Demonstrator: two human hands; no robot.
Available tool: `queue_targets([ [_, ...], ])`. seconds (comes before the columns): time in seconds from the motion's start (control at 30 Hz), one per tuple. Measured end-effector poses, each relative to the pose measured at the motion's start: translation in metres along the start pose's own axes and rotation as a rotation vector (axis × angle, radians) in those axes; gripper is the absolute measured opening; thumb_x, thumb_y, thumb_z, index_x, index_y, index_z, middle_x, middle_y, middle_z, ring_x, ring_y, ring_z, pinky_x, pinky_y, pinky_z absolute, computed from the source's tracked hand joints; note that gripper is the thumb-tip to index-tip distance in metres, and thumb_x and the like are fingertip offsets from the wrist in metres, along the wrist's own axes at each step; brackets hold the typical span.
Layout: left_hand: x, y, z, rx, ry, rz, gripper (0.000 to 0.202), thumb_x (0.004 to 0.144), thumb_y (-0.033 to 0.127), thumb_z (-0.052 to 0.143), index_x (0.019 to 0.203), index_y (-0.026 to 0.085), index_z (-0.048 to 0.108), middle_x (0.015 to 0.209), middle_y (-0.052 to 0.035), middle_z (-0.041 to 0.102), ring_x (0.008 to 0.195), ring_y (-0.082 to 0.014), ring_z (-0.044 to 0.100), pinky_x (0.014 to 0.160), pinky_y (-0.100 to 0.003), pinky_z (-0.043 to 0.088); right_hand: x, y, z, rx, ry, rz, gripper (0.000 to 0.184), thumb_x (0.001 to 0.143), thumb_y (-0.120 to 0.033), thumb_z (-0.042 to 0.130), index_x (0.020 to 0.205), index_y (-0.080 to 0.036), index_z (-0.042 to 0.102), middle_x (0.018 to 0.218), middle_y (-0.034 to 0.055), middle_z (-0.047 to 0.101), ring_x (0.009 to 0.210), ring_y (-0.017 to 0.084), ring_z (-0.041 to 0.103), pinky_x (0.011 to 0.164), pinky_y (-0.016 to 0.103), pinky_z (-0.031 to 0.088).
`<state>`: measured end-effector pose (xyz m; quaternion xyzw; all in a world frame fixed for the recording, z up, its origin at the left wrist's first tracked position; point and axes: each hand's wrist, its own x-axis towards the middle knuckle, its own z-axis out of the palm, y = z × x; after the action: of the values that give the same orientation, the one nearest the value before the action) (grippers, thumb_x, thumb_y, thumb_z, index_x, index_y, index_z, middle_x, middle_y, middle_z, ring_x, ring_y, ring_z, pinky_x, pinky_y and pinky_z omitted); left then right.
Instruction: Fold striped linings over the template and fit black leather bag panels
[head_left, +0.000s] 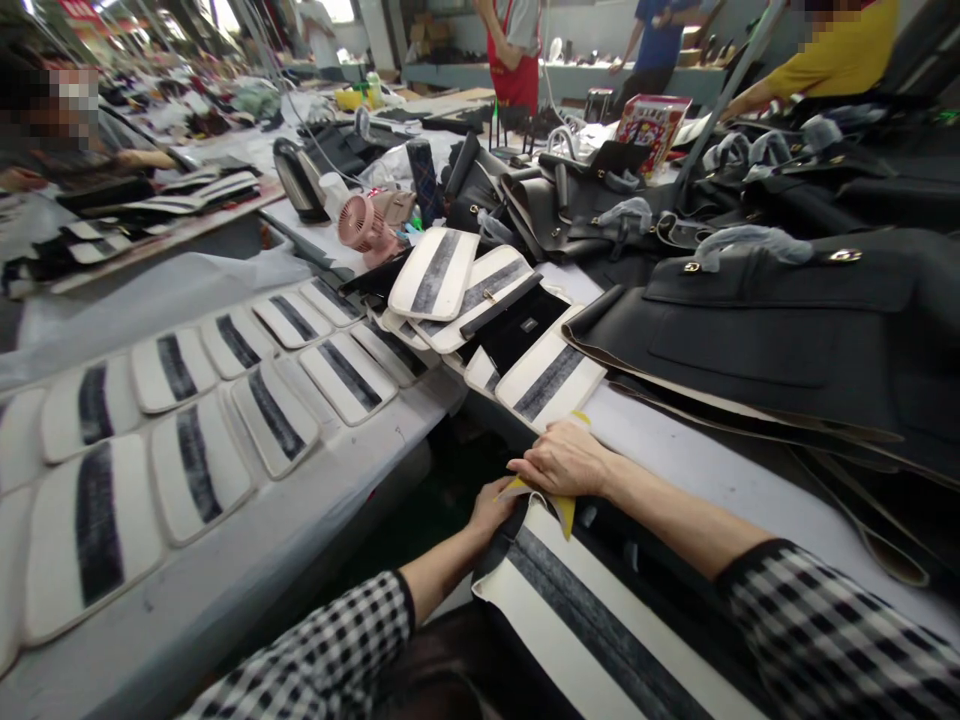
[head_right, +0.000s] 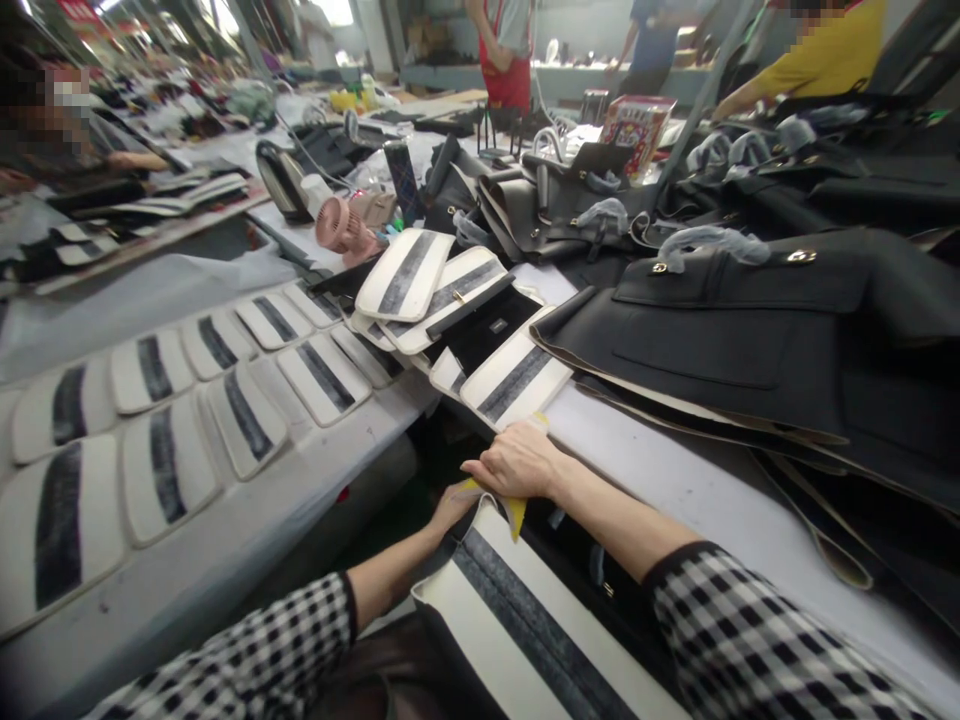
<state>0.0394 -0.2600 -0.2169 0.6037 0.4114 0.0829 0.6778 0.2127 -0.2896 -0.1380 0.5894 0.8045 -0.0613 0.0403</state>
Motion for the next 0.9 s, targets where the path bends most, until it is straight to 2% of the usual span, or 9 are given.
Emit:
queue_targets([
  [0.1, -0.016, 0.015, -0.009, -0.089, 0.021, 0.127, 0.059, 0.093, 0.062, 0.038, 0.112, 0.014, 0.066, 0.111, -0.0095, 0.069, 0.103, -0.0241, 0.063, 0.082, -0.03, 0.052, -0.001, 0.0, 0.001, 0.002, 0.003, -0.017, 0.072, 0.102, -0.049, 0.016, 0.067, -0.016, 0.07, 0.066, 0.0111, 0.071, 0.059, 0.018, 0.065, 0.064, 0.03, 0.035],
  [0.2, -0.037, 0.029, -0.014, -0.04, -0.074, 0.259, 0.045, 0.087, 0.052, 0.058, 0.111, 0.015, 0.068, 0.1, -0.0063, 0.071, 0.094, -0.0226, 0.065, 0.084, -0.029, 0.051, -0.001, -0.001, 0.0, -0.004, -0.004, -0.019, 0.073, 0.103, -0.047, 0.015, 0.067, -0.016, 0.07, 0.066, 0.0114, 0.071, 0.06, 0.019, 0.065, 0.065, 0.03, 0.036],
  [0.3, -0.049, 0.041, -0.016, 0.097, -0.083, 0.263, 0.041, 0.08, 0.044, 0.069, 0.111, 0.017, 0.069, 0.097, -0.0039, 0.072, 0.089, -0.0221, 0.065, 0.082, -0.027, 0.05, -0.002, -0.002, 0.0, 0.001, -0.012, -0.023, 0.073, 0.103, -0.046, 0.014, 0.068, -0.015, 0.071, 0.069, 0.0121, 0.072, 0.062, 0.02, 0.066, 0.068, 0.031, 0.037],
  [0.43, -0.052, 0.047, -0.017, 0.302, -0.037, 0.299, 0.036, 0.084, 0.045, 0.063, 0.104, 0.017, 0.071, 0.083, -0.0014, 0.07, 0.077, -0.0189, 0.063, 0.074, -0.025, 0.049, -0.003, -0.003, 0.001, 0.014, 0.006, -0.036, 0.074, 0.103, -0.046, 0.014, 0.067, -0.015, 0.07, 0.069, 0.0123, 0.072, 0.063, 0.02, 0.066, 0.069, 0.032, 0.036],
  [0.57, -0.052, 0.046, -0.019, 0.459, -0.029, 0.36, 0.031, 0.09, 0.045, 0.056, 0.09, 0.016, 0.068, 0.072, 0.0009, 0.063, 0.065, -0.0134, 0.055, 0.064, -0.023, 0.042, -0.006, -0.004, 0.004, -0.002, 0.047, -0.045, 0.073, 0.103, -0.046, 0.015, 0.065, -0.016, 0.069, 0.067, 0.0115, 0.072, 0.061, 0.02, 0.066, 0.069, 0.033, 0.035],
  [0.9, -0.051, 0.044, -0.015, 0.614, -0.036, 0.424, 0.027, 0.094, 0.039, 0.051, 0.082, 0.017, 0.061, 0.07, 0.0001, 0.062, 0.064, -0.0136, 0.055, 0.063, -0.024, 0.037, -0.013, -0.008, 0.008, -0.016, 0.059, -0.018, 0.072, 0.103, -0.045, 0.016, 0.064, -0.016, 0.069, 0.066, 0.0114, 0.071, 0.062, 0.021, 0.067, 0.066, 0.032, 0.034],
])
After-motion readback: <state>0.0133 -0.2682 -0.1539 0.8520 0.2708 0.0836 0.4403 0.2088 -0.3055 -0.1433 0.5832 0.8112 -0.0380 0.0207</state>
